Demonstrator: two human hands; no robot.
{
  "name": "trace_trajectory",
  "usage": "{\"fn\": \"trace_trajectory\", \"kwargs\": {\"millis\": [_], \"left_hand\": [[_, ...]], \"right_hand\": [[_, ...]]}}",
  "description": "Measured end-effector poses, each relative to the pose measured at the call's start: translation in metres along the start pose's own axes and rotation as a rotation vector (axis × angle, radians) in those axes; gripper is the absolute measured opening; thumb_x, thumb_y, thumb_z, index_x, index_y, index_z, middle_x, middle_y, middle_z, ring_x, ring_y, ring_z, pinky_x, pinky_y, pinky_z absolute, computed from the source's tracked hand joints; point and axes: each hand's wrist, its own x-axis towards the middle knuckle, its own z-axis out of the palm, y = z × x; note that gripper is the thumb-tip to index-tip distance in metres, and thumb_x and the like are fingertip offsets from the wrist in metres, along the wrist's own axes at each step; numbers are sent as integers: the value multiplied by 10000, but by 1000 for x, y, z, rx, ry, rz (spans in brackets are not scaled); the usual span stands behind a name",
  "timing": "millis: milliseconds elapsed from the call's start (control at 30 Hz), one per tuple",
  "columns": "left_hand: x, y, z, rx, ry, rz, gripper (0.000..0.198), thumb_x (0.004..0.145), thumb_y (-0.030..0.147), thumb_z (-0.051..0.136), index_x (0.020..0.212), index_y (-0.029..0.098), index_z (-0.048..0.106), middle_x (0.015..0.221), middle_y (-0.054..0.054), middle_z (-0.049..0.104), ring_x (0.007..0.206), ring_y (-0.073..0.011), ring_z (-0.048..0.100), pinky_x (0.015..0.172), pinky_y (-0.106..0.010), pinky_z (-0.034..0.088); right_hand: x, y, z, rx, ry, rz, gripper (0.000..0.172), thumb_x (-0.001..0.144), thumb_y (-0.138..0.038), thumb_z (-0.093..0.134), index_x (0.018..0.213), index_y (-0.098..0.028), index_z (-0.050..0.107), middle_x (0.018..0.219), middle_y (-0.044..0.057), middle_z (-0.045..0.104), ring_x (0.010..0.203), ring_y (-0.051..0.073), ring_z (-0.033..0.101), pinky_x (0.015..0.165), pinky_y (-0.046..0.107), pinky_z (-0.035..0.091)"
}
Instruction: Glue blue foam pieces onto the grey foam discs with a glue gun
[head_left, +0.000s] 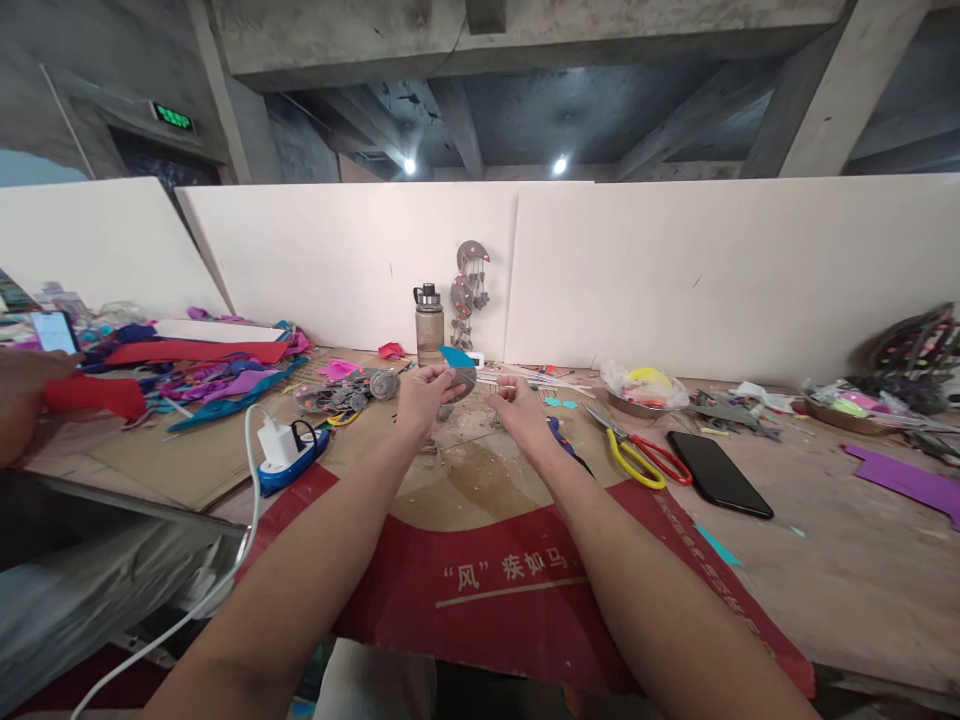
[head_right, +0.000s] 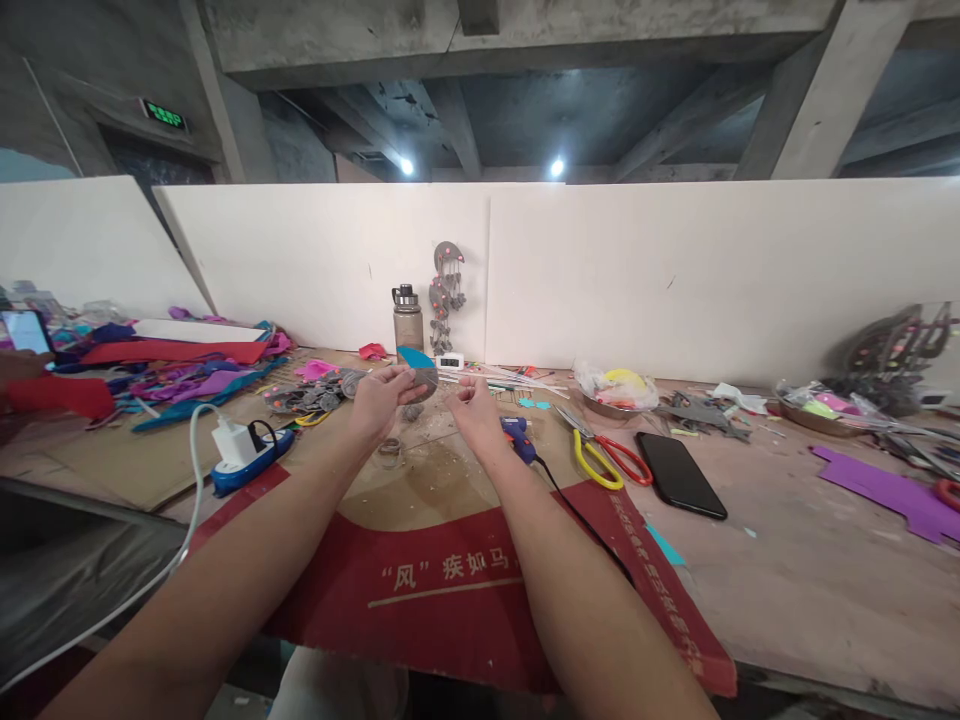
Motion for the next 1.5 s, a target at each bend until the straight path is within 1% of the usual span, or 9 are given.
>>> {"fn": "trace_trajectory", "kwargs": {"millis": [200, 467, 667, 800, 1100, 1200, 1267, 1367, 1500], "left_hand": [[17, 2, -18, 43, 121, 109, 230, 642, 328, 767, 701, 133, 659, 728, 1, 626, 702, -112, 622, 831, -340, 564], [9, 3, -12, 82, 18, 121, 188, 666, 326, 753, 726, 160, 690, 746, -12, 668, 720, -151, 645, 842, -361, 562], [16, 4, -20, 200, 117, 211, 171, 701, 317, 724, 789, 172, 712, 727, -14, 691, 719, -170, 675, 803, -335, 564], [27, 8, -31, 153, 257, 245, 133, 713, 273, 694, 764, 151, 698, 733, -31, 692, 697, -161, 671, 783, -340, 571], [39, 8, -51, 17, 395, 218, 94, 682, 214, 691, 665, 136, 641, 675, 3, 616, 652, -103, 617, 766, -312, 576], [39, 9, -50, -13, 381, 212, 121, 670, 227, 702, 650, 139, 621, 648, 17, 589, 617, -87, 587, 766, -311, 576], [37, 8, -46, 0, 353, 219, 127, 671, 246, 703, 658, 143, 628, 649, 17, 591, 611, -90, 584, 771, -319, 575], [31, 7, -35, 90, 303, 250, 135, 694, 282, 690, 714, 151, 666, 674, 1, 633, 637, -122, 622, 768, -332, 569], [11, 8, -14, 365, 156, 366, 195, 757, 327, 650, 854, 169, 710, 759, -31, 705, 709, -173, 670, 728, -306, 540]], "right_hand": [[-9, -5, 1, -211, -146, -121, 240, 696, -443, 607, 663, -205, 615, 603, -31, 576, 597, 133, 495, 582, 263, 354], [-11, -6, -1, -338, -221, -133, 279, 756, -333, 529, 518, -217, 620, 476, -24, 502, 508, 140, 426, 551, 287, 299], [-13, -24, -7, 186, -284, 67, 251, 735, -445, 629, 707, -199, 670, 579, -26, 532, 486, 104, 420, 507, 268, 345], [-21, -51, -16, 504, -347, 58, 323, 691, -481, 740, 814, -191, 671, 582, -62, 440, 458, 56, 319, 448, 224, 281], [-41, -78, -20, 600, -514, -170, 270, 763, -463, 713, 749, -199, 655, 572, -40, 444, 521, 89, 381, 519, 258, 334], [-37, -78, -28, 424, -544, -182, 375, 778, -533, 652, 630, -192, 596, 614, -10, 502, 579, 117, 454, 576, 282, 380], [-31, -71, -29, 111, -499, -108, 388, 779, -520, 630, 585, -190, 570, 605, -2, 517, 617, 139, 487, 624, 299, 401], [-22, -56, -22, -256, -229, -85, 216, 727, -382, 663, 654, -195, 581, 679, 5, 580, 733, 176, 543, 740, 333, 424], [-21, -39, 1, -35, -72, -161, 243, 731, -386, 624, 881, -217, 536, 993, 44, 631, 981, 192, 586, 899, 360, 432]]}}
